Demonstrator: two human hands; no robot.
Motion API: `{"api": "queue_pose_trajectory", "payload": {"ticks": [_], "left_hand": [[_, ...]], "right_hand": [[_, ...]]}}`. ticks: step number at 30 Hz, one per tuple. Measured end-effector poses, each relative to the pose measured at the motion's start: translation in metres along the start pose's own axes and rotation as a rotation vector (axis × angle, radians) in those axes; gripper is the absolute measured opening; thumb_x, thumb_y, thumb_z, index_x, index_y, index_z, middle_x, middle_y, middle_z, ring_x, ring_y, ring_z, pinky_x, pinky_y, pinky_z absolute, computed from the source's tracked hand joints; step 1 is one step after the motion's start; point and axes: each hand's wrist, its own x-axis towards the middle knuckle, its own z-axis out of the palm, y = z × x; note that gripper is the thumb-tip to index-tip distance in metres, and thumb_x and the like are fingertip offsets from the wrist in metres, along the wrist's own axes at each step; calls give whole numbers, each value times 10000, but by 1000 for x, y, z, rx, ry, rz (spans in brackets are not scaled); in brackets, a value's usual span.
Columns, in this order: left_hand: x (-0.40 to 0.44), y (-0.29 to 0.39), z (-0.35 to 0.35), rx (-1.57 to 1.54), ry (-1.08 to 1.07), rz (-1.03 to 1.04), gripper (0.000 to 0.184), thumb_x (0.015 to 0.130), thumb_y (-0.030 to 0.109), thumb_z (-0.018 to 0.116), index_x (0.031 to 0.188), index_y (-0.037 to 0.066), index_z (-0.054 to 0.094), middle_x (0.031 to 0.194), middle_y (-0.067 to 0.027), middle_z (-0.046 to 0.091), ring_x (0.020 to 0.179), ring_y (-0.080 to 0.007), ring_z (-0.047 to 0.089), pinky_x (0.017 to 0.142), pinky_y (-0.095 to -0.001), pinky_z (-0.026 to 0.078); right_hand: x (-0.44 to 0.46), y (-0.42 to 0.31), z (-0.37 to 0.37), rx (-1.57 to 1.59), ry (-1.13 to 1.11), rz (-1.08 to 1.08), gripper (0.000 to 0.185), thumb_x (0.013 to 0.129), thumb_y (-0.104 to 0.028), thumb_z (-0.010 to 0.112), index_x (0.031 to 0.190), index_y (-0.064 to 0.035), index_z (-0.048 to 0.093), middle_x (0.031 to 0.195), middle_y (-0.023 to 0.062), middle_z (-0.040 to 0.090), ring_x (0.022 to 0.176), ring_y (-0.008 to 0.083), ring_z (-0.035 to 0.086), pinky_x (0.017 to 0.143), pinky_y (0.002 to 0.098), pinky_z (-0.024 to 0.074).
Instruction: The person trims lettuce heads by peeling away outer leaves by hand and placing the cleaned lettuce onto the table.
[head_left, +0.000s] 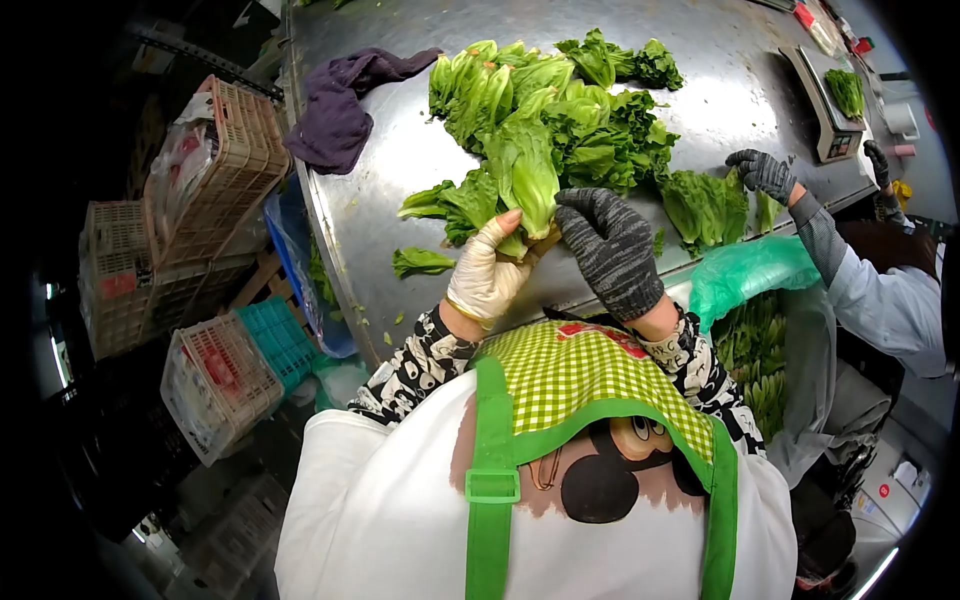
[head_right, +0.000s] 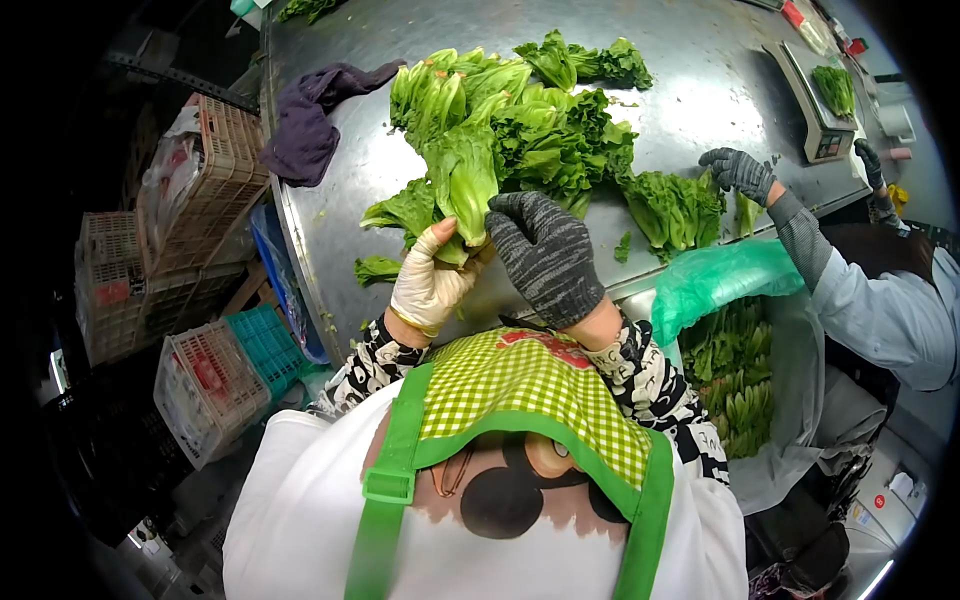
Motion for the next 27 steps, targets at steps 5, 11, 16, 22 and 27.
{"api": "queue_pose_trajectory", "payload": {"ticks": [5,11,16,22,27], "left_hand": [[0,-5,-15,155,76,95,274,808,42,703,1068,48,617,1037,-47,649,986,-150,599,843,-313,490],[-8,-2,1,124,50,128,264,834,74,689,1082,36,606,1108,-79,622,1043,-203,574,855,-356,491],[7,-5,-16,-127,89,45,317,852,84,669,1141,18,558,1106,-104,620,1003,-229,586,838,-362,496],[10,7,-28,-10,45,-76,304,839,49,669,1125,14,572,1092,-121,631,975,-237,612,846,-375,511],[12,2,-18,80,86,62,263,825,48,684,1075,27,605,1058,-101,647,929,-203,614,812,-356,509]], "right_hand": [[-1,-8,6,-161,-114,207,359,792,-92,735,1099,8,579,894,63,645,792,104,590,729,249,501],[1,9,4,404,-87,301,310,820,-142,695,1067,18,597,888,80,661,780,142,618,705,276,510],[3,12,-1,439,-223,414,270,832,-96,668,1066,27,612,919,84,664,780,134,619,719,268,515],[2,20,-1,362,-286,306,335,841,-127,666,1134,17,589,951,80,659,823,134,620,751,271,513],[0,14,7,312,-251,161,371,816,-171,700,1120,18,605,948,116,666,870,178,629,782,312,507]]}}
